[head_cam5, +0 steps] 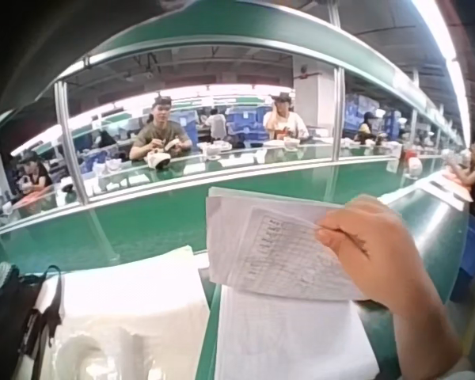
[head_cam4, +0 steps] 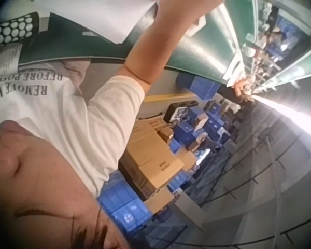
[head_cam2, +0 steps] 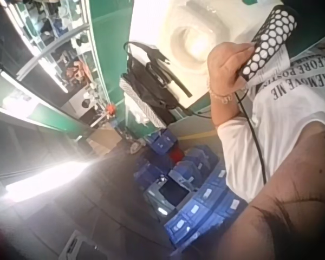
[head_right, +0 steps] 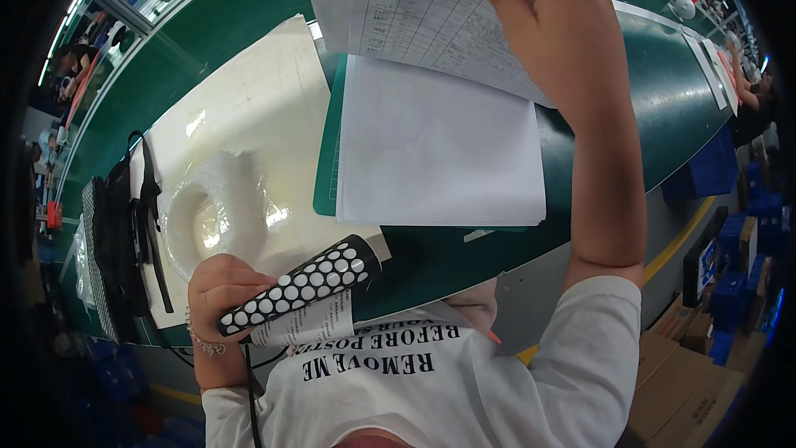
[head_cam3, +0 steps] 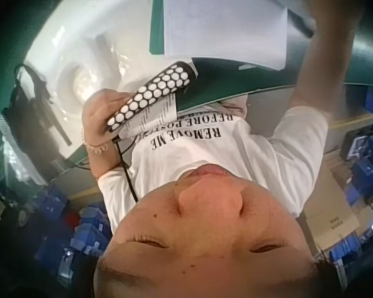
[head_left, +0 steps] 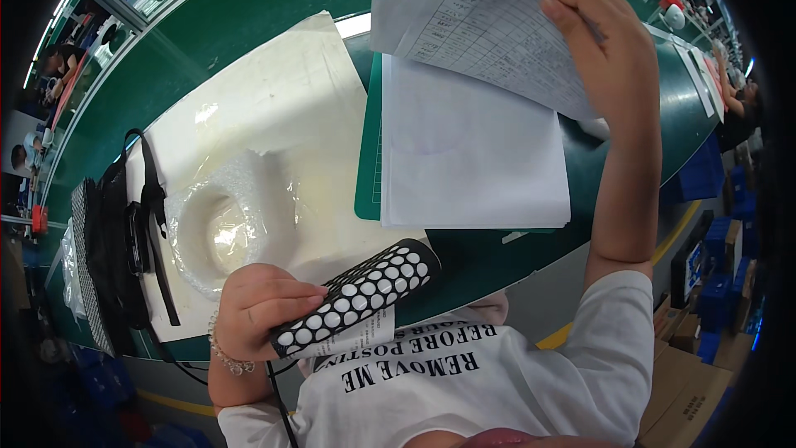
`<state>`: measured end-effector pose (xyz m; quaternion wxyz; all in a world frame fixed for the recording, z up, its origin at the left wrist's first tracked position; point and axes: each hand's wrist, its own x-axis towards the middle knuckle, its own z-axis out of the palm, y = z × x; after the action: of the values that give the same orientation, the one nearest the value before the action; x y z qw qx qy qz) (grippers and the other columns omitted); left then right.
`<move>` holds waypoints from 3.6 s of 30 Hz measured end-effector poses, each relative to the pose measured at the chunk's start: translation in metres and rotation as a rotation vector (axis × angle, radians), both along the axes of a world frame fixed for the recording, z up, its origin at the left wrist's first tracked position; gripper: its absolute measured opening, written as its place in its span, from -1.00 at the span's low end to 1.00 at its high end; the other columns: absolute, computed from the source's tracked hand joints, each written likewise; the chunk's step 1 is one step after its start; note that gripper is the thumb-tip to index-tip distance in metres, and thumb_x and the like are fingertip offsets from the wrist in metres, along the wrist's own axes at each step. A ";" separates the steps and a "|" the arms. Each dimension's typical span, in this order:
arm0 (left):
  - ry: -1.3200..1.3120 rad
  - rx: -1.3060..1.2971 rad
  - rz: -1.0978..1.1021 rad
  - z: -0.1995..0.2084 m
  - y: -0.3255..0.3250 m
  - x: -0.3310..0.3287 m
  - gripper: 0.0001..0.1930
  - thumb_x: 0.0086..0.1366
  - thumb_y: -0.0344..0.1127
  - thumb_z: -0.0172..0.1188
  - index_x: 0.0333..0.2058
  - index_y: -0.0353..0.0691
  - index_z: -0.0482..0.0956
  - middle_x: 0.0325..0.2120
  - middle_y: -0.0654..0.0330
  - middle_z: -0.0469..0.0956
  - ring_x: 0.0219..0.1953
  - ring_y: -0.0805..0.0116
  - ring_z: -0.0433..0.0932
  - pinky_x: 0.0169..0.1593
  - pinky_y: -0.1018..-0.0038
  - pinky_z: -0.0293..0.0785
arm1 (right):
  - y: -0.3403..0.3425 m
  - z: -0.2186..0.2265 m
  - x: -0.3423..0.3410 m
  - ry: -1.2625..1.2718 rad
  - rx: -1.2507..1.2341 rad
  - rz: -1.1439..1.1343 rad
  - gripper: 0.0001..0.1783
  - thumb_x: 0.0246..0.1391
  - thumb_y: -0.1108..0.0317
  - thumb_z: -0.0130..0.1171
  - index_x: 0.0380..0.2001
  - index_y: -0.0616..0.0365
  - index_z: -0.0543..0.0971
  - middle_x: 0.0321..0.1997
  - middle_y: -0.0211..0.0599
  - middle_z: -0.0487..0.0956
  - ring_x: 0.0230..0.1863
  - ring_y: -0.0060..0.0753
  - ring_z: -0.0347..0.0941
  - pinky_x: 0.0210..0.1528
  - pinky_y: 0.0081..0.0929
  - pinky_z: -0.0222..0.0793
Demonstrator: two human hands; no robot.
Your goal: The worker is sorting through documents and components on a factory assembly line.
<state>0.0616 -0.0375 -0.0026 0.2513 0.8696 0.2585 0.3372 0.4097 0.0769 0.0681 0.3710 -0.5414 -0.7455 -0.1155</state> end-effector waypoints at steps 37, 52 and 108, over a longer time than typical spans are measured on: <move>0.007 0.020 -0.006 0.003 0.000 0.003 -0.80 -0.16 -0.39 0.24 -0.47 -0.27 0.52 -0.46 0.10 0.59 -0.57 0.31 0.49 -0.52 0.50 0.34 | 0.010 -0.036 -0.015 -0.151 0.028 0.044 -0.51 -0.07 0.11 0.20 -0.03 -0.05 0.43 -0.01 -0.22 0.44 -0.14 -0.23 0.41 -0.12 -0.49 0.28; 0.026 0.006 0.002 0.004 -0.001 -0.004 -0.74 0.01 -0.19 0.19 -0.41 -0.27 0.53 -0.43 0.12 0.59 -0.49 0.31 0.55 -0.48 0.47 0.36 | 0.012 -0.072 -0.027 -0.471 0.011 0.018 -0.76 -0.09 0.37 0.15 -0.26 0.02 0.51 -0.04 -0.33 0.44 0.01 -0.25 0.32 0.08 -0.29 0.14; 0.043 -0.036 0.024 0.001 0.000 0.002 -0.71 -0.14 -0.31 0.26 -0.38 -0.28 0.54 -0.41 0.14 0.59 -0.50 0.31 0.53 -0.49 0.49 0.37 | 0.066 -0.064 0.051 0.697 -0.634 -0.036 -0.65 0.02 0.15 0.13 -0.19 0.15 0.52 -0.33 -0.44 0.50 -0.25 -0.60 0.35 -0.17 -0.65 0.24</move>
<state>0.0634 -0.0377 -0.0014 0.2574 0.8688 0.2804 0.3168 0.4608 0.1429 0.0044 0.4134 -0.6476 -0.5654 0.3002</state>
